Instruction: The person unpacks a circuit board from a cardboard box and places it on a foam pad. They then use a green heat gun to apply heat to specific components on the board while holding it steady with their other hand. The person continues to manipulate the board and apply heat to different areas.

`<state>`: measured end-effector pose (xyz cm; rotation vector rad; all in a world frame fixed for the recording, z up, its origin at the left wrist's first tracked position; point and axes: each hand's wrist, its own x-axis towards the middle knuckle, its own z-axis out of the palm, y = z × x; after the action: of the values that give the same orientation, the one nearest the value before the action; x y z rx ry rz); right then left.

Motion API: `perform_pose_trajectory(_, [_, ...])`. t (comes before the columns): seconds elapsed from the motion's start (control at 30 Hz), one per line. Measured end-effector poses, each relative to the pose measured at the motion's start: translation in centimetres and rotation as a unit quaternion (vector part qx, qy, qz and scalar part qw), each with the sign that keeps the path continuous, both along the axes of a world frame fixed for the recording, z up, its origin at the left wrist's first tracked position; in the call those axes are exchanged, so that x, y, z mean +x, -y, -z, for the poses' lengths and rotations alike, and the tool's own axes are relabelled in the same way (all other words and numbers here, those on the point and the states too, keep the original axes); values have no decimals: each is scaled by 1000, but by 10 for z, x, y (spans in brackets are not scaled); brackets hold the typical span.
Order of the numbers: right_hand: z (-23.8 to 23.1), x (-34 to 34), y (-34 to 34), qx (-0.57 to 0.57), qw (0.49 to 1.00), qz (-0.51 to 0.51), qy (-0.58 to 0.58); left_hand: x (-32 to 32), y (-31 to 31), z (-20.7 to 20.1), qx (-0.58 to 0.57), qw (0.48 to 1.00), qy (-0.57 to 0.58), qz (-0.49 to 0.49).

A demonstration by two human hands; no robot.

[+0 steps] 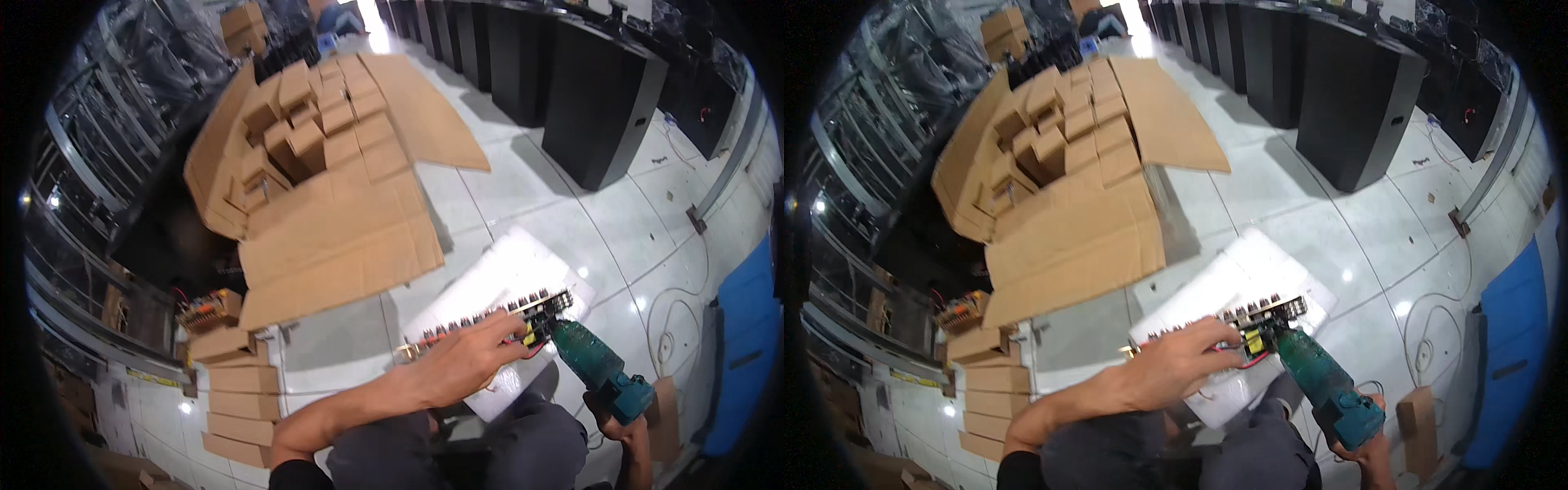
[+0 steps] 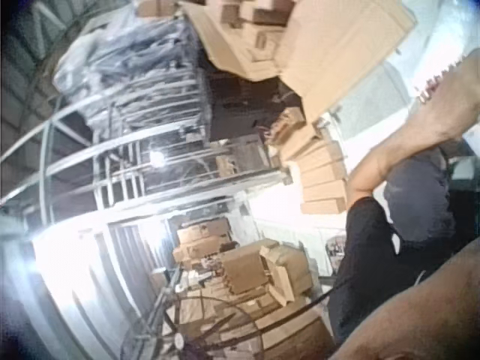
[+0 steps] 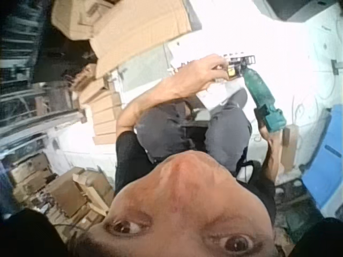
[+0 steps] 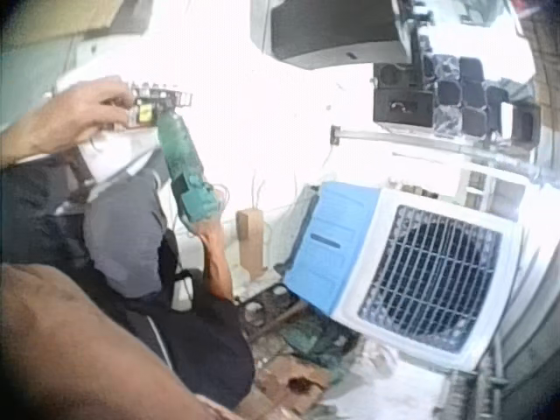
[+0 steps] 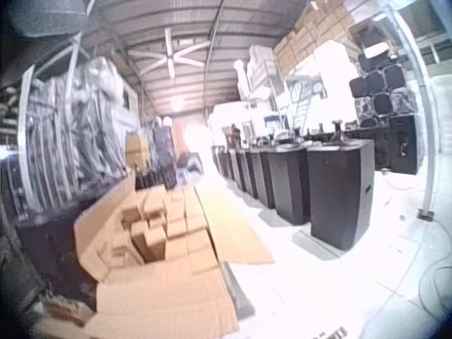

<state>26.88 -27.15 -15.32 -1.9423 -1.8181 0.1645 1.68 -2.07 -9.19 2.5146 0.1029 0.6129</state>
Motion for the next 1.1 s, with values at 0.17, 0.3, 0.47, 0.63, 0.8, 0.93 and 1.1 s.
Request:
perform_pose_trajectory(0.17, [12,8,3,51,994,-39,91,-6,-2,-15,-26,999,-19,-10])
perform_pose_trajectory(0.3, [-1,7,-3,48,997,-57,2,-5,-2,-10,-16,1000,-8,-14])
perform_pose_trajectory(0.47, [-5,6,-5,89,994,-59,-20,-5,-2,-6,-23,999,-1,-29])
perform_pose_trajectory(0.63, [-24,-5,6,36,999,13,2,-2,5,-10,-34,999,-16,-34])
perform_pose_trajectory(0.8, [-20,-3,8,-55,996,47,-53,-6,-1,-15,-46,997,-23,-60])
perform_pose_trajectory(0.93, [-32,-9,0,-45,965,52,-252,-6,2,-17,-16,999,-8,-50])
perform_pose_trajectory(1.1, [-29,-6,0,-35,951,45,-305,0,5,-21,-37,997,-15,-61])
